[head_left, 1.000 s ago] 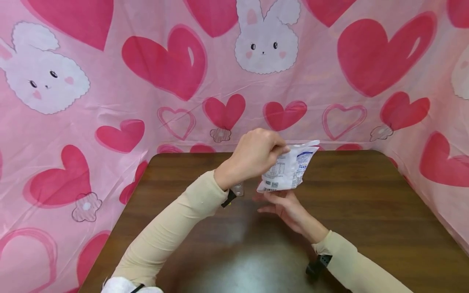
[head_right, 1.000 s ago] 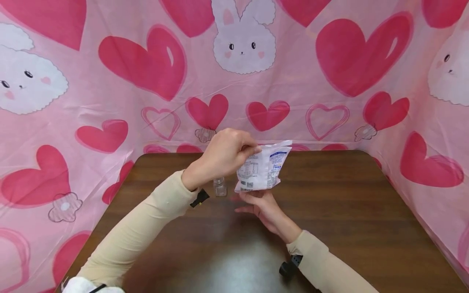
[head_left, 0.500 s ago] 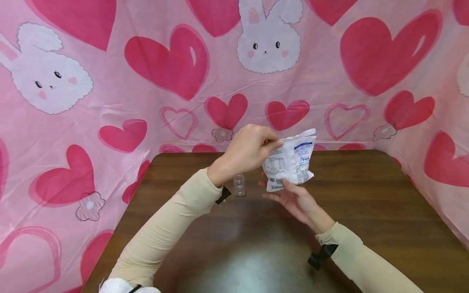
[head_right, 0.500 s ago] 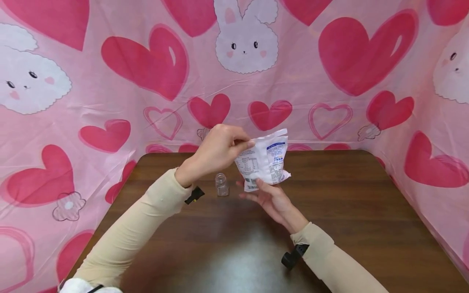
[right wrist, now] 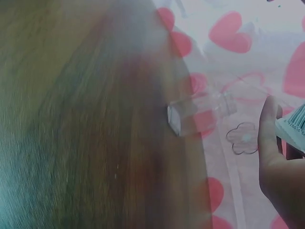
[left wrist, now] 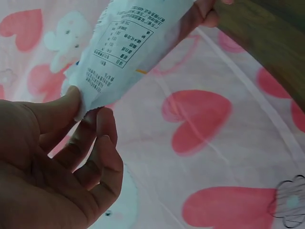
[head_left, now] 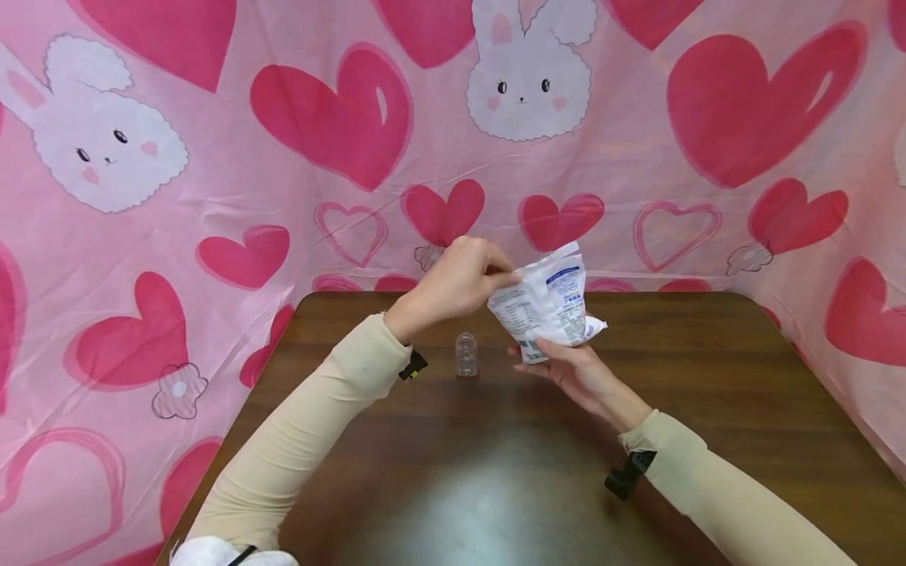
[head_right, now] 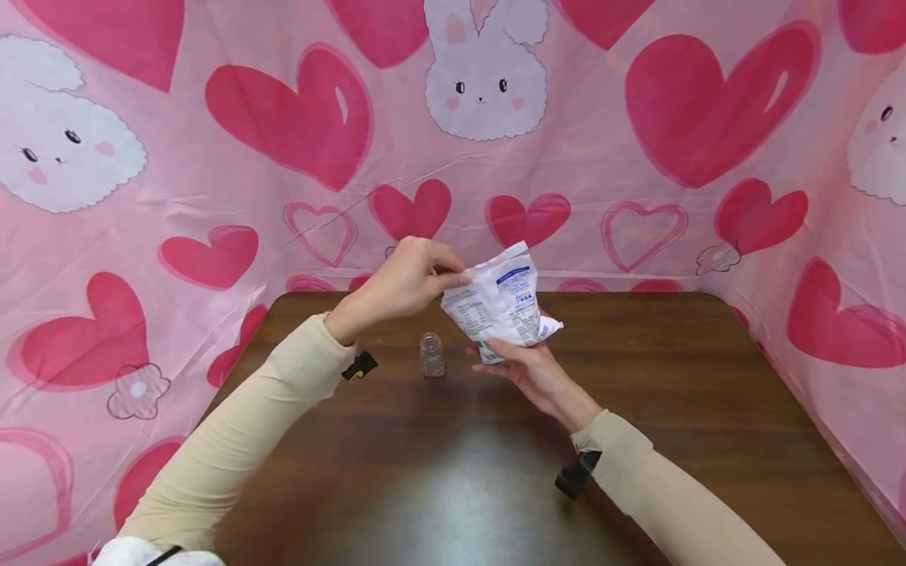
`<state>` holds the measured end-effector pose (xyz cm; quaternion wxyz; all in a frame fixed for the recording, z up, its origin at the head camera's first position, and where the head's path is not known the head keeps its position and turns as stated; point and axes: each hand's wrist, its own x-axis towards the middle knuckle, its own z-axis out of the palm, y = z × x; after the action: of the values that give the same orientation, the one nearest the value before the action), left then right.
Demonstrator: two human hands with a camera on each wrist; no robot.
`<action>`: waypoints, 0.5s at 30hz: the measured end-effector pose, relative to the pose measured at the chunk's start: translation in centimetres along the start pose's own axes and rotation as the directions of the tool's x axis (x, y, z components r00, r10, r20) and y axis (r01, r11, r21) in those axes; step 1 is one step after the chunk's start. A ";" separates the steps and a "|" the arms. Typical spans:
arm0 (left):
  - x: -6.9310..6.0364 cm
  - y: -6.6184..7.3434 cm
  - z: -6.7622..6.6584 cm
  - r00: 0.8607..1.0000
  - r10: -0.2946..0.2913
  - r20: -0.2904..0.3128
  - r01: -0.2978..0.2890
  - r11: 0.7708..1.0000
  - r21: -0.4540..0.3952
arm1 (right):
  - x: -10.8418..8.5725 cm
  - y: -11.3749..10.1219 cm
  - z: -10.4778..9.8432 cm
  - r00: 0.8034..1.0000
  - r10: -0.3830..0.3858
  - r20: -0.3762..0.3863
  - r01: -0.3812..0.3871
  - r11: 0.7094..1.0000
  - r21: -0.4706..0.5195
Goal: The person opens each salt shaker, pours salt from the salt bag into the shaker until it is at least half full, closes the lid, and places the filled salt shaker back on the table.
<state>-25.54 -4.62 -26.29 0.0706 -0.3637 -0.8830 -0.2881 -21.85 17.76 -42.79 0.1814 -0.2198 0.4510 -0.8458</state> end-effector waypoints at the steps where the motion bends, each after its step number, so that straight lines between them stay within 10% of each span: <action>1: -0.1 -0.3 0.0 1.000 -0.009 0.005 0.009 1.000 -0.001 | 0.2 0.0 -0.1 1.000 0.010 -0.007 -0.010 1.000 -0.006; 15: -1.1 -3.9 1.4 0.998 -0.059 0.015 0.059 0.998 -0.017 | 1.6 0.1 -1.9 0.995 0.058 -0.078 -0.067 0.990 -0.121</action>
<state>-27.33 -6.73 -29.59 0.0525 -0.3400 -0.8913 -0.2953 -24.21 18.22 -43.50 0.1768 -0.1846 0.5155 -0.8178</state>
